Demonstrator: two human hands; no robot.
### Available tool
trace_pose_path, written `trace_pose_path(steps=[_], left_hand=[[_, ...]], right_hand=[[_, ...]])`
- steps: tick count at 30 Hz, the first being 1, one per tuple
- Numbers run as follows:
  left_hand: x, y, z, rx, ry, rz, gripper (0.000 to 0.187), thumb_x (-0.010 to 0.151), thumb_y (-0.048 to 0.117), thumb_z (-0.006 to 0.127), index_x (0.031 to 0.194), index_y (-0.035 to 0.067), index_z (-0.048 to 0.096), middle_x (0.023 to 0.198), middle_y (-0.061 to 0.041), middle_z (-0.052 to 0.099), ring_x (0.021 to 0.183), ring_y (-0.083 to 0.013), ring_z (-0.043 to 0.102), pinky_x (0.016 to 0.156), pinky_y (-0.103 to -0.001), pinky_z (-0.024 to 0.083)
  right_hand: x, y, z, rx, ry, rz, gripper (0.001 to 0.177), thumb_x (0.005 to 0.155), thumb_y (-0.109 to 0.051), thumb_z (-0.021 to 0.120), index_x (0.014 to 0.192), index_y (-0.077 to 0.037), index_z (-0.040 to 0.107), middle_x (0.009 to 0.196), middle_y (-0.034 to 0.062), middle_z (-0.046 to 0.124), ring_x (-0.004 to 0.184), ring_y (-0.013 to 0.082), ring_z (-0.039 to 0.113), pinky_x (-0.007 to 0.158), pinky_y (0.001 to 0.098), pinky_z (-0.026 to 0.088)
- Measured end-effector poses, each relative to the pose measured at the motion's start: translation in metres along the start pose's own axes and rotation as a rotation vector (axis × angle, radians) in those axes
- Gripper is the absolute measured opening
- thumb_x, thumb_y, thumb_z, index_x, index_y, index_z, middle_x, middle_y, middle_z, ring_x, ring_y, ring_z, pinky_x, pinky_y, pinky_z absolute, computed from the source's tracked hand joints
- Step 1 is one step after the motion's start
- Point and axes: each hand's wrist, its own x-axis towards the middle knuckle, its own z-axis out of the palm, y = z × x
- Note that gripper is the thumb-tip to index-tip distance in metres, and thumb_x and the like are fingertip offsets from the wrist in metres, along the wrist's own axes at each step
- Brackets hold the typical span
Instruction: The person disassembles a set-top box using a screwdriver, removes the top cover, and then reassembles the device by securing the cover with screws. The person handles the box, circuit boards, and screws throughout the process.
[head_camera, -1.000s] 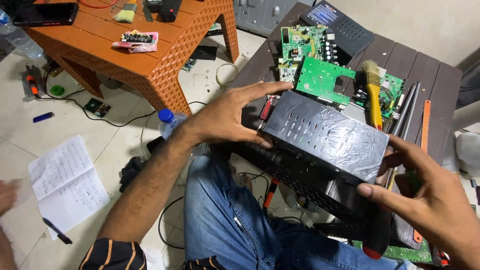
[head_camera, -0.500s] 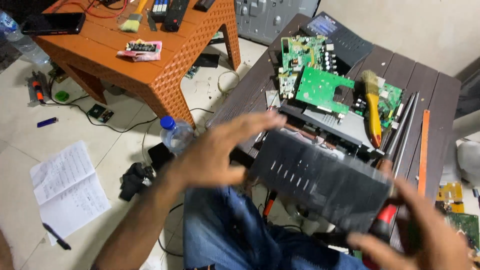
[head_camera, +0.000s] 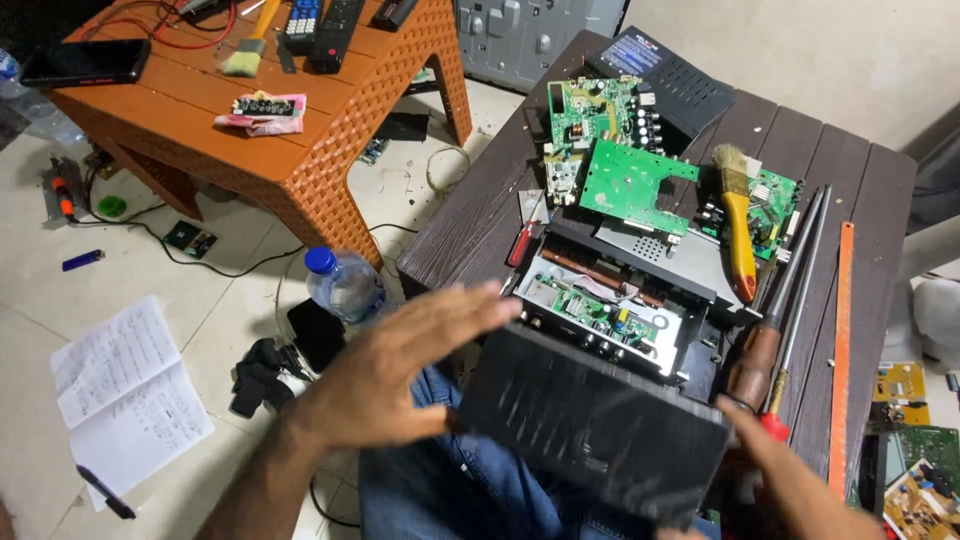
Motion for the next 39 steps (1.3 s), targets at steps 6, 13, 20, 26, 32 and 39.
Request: trace_pose_path(steps=[6, 13, 20, 26, 32, 39], left_hand=[[0.046, -0.031, -0.021, 0.017, -0.1, -0.084, 0.096, 0.083, 0.029, 0.087, 0.158, 0.032, 0.027, 0.17, -0.009, 0.037, 0.15, -0.0377, 0.051, 0.111, -0.068, 0.051], [0.092, -0.093, -0.009, -0.064, -0.271, -0.196, 0.111, 0.071, 0.052, 0.092, 0.159, 0.035, 0.028, 0.171, -0.012, 0.03, 0.154, -0.0348, 0.034, 0.114, -0.072, 0.029], [0.093, -0.102, 0.001, -0.07, -0.309, -0.166, 0.109, 0.07, 0.05, 0.093, 0.158, 0.029, 0.032, 0.169, -0.012, 0.032, 0.154, -0.0309, 0.031, 0.121, -0.059, 0.026], [0.093, -0.098, 0.003, -0.06, -0.294, -0.098, 0.106, 0.074, 0.046, 0.093, 0.158, 0.021, 0.033, 0.168, -0.013, 0.033, 0.155, -0.031, 0.03, 0.125, -0.053, 0.022], [0.107, -0.077, 0.005, -0.07, -0.405, -0.168, 0.12, 0.071, 0.052, 0.092, 0.161, 0.023, 0.019, 0.172, -0.008, 0.021, 0.158, -0.0387, 0.012, 0.126, -0.054, 0.005], [0.117, -0.056, 0.01, 0.048, -0.464, -0.169, 0.125, 0.068, 0.058, 0.092, 0.163, 0.024, 0.019, 0.172, -0.014, 0.017, 0.158, -0.0378, 0.008, 0.124, -0.056, 0.005]], right_hand=[[-0.046, -0.01, -0.019, -0.051, 0.284, -0.364, 0.123, 0.045, -0.027, 0.098, 0.156, -0.029, 0.044, 0.137, 0.0129, 0.067, 0.112, 0.0297, 0.076, 0.104, 0.0493, 0.056], [-0.01, -0.026, -0.039, -0.312, 0.446, -0.286, 0.114, 0.056, -0.044, 0.09, 0.16, -0.022, 0.05, 0.099, 0.0101, 0.077, 0.06, 0.0265, 0.056, 0.051, 0.0396, 0.045], [0.002, -0.024, -0.04, -0.298, 0.407, -0.232, 0.107, 0.058, -0.043, 0.089, 0.157, -0.022, 0.053, 0.104, 0.0071, 0.076, 0.086, 0.0267, 0.065, 0.075, 0.0418, 0.051], [0.006, -0.021, -0.043, -0.251, 0.388, -0.231, 0.1, 0.061, -0.041, 0.089, 0.153, -0.023, 0.055, 0.094, 0.0073, 0.071, 0.093, 0.0238, 0.066, 0.081, 0.0399, 0.049], [0.002, -0.026, -0.052, -0.248, 0.28, -0.234, 0.094, 0.061, -0.052, 0.08, 0.147, -0.027, 0.053, 0.121, 0.0028, 0.068, 0.11, 0.0214, 0.066, 0.096, 0.0409, 0.05], [0.016, -0.006, -0.06, -0.109, 0.118, -0.337, 0.1, 0.057, -0.056, 0.077, 0.147, -0.024, 0.048, 0.151, 0.007, 0.057, 0.137, 0.0273, 0.058, 0.112, 0.0599, 0.045]])
